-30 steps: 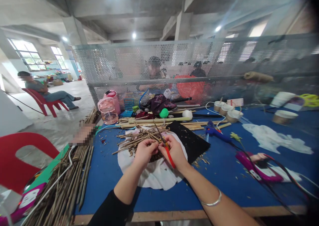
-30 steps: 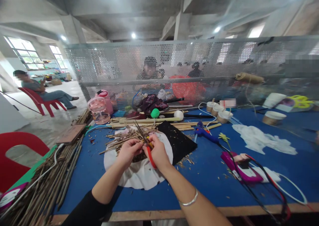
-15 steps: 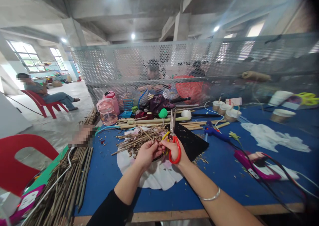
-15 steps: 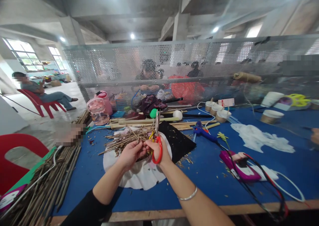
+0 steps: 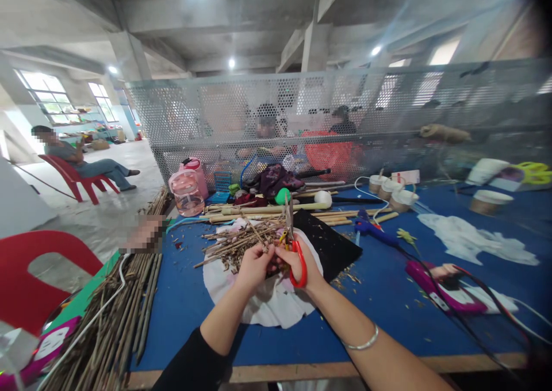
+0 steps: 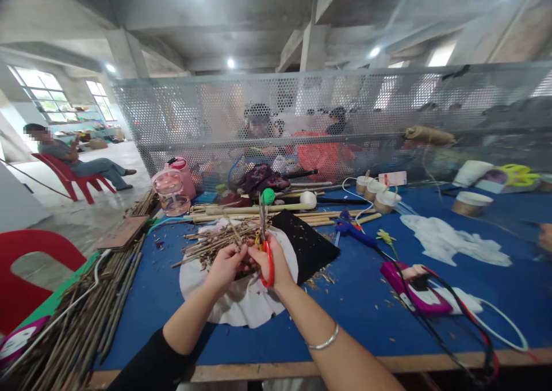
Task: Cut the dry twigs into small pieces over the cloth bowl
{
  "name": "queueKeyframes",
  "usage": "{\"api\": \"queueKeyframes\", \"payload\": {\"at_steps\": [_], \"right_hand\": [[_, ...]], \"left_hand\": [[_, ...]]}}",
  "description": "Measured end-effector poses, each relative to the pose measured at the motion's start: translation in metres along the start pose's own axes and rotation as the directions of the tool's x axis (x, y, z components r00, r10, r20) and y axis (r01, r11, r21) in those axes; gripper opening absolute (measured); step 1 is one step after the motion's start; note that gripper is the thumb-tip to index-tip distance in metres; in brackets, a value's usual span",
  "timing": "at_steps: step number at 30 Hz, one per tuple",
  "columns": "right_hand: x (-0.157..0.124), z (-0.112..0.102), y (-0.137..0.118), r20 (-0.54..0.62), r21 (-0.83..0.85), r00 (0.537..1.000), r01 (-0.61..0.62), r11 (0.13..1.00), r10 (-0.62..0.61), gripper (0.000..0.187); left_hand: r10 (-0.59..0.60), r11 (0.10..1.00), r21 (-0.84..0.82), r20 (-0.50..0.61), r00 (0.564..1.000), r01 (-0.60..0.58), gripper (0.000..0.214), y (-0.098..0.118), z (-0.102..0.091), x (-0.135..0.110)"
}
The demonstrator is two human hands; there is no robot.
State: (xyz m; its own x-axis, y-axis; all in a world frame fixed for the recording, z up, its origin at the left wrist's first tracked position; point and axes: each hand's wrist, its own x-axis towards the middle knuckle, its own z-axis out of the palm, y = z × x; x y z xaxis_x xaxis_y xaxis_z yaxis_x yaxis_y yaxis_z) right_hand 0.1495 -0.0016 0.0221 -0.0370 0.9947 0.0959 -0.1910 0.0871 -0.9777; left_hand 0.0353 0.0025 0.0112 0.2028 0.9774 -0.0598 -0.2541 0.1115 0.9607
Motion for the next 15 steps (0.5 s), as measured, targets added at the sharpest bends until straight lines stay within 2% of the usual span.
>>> {"api": "queueKeyframes", "payload": {"at_steps": [3,5,8,10,12,15], "right_hand": [[0.003,-0.004,0.001,0.045,-0.088,0.998,0.040,0.995,-0.036,0.036],[0.006,-0.010,-0.001,0.055,-0.206,0.996,0.075,0.976,-0.065,0.034],[0.007,-0.022,-0.012,0.063,-0.398,0.995,0.094,0.913,-0.075,0.038],[0.002,-0.031,-0.023,0.105,-0.484,0.992,0.115,0.867,-0.073,0.038],[-0.005,-0.042,-0.035,0.148,-0.556,0.989,0.096,0.826,-0.015,0.040],[-0.018,-0.060,-0.044,0.207,-0.654,0.958,-0.014,0.757,0.197,0.044]], "left_hand": [[-0.003,1.000,-0.031,-0.037,0.999,0.002,0.038,0.008,-0.005,0.001],[-0.004,1.000,0.012,-0.099,0.995,0.005,0.034,0.016,-0.012,0.002],[-0.003,0.981,0.193,-0.134,0.991,0.029,0.028,0.026,-0.027,0.003],[0.070,0.923,0.385,-0.135,0.988,-0.013,0.027,0.028,-0.037,0.000],[0.164,0.827,0.559,-0.141,0.976,-0.058,0.028,0.027,-0.045,-0.005],[0.263,0.690,0.717,-0.122,0.957,-0.098,0.028,0.022,-0.048,-0.013]]}}
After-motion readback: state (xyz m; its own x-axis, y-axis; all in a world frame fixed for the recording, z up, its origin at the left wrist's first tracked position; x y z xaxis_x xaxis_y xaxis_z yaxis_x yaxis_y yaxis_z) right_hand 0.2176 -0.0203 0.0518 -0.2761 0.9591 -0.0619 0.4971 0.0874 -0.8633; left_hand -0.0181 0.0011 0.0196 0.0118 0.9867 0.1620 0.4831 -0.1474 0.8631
